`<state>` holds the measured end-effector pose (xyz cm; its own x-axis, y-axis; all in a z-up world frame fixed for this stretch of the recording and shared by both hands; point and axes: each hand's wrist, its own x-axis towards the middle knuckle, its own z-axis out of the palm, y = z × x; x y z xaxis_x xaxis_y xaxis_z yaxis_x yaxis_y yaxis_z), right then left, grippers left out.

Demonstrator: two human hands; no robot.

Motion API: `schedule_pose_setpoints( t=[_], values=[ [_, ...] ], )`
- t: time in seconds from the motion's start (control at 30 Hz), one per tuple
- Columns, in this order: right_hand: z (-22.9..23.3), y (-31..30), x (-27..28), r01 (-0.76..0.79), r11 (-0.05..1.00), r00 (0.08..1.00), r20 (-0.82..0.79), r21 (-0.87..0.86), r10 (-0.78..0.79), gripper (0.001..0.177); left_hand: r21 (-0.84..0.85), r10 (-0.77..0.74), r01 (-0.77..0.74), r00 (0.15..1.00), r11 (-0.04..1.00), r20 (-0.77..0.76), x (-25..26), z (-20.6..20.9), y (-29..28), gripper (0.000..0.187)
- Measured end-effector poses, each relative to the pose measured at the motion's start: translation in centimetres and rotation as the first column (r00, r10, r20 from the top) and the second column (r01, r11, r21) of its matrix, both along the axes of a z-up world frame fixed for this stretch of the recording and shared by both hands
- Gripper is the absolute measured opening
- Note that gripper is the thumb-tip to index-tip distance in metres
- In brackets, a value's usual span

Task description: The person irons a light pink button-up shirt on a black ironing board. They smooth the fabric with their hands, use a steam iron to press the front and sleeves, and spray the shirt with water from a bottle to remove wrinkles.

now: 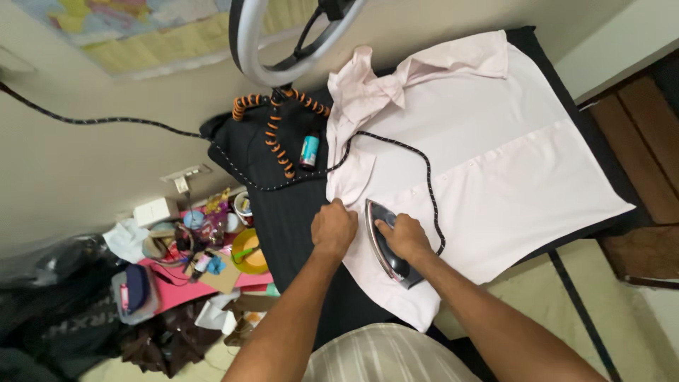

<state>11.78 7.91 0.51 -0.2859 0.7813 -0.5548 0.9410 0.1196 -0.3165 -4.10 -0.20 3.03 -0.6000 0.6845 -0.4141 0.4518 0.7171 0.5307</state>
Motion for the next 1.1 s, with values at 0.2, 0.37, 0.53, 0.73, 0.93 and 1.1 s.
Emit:
schedule_pose_setpoints(
  t=[0.2,0.37,0.53,0.73,0.93,1.1],
  values=[
    [0.1,-0.7,-0.3,0.011,0.998,1.000,-0.027,0.055,-0.009,0.065,0.030,-0.010,0.011,1.000,0.999,-0.010,-0.1,-0.2,-0.7,0.031],
    [0.4,-0.1,-1.5,0.016,0.999,1.000,-0.018,0.040,-0.016,0.066,0.085,-0.062,0.063,0.998,0.994,-0.017,0.0,-0.7,-1.1,0.032],
    [1.1,-0.4,-2.6,0.065,0.996,0.998,0.011,-0.064,-0.065,0.065,0.105,-0.064,0.066,0.998,0.992,-0.024,-0.1,-1.2,-1.2,0.032],
    [0.1,-0.2,-2.2,-0.020,0.999,1.000,-0.019,0.049,0.021,0.064,0.102,-0.046,0.043,0.999,0.994,0.024,0.1,-0.9,-1.1,0.031],
    [0.3,-0.4,-2.0,-0.053,0.998,0.998,-0.016,0.013,0.054,0.064,0.089,-0.007,0.006,1.000,0.996,0.011,0.2,-0.6,-1.5,0.029],
    [0.9,0.0,-2.5,-0.057,0.998,0.998,-0.002,0.018,0.057,0.064,0.084,-0.029,0.029,1.000,0.996,0.004,0.6,-0.2,-1.3,0.030]
  ],
)
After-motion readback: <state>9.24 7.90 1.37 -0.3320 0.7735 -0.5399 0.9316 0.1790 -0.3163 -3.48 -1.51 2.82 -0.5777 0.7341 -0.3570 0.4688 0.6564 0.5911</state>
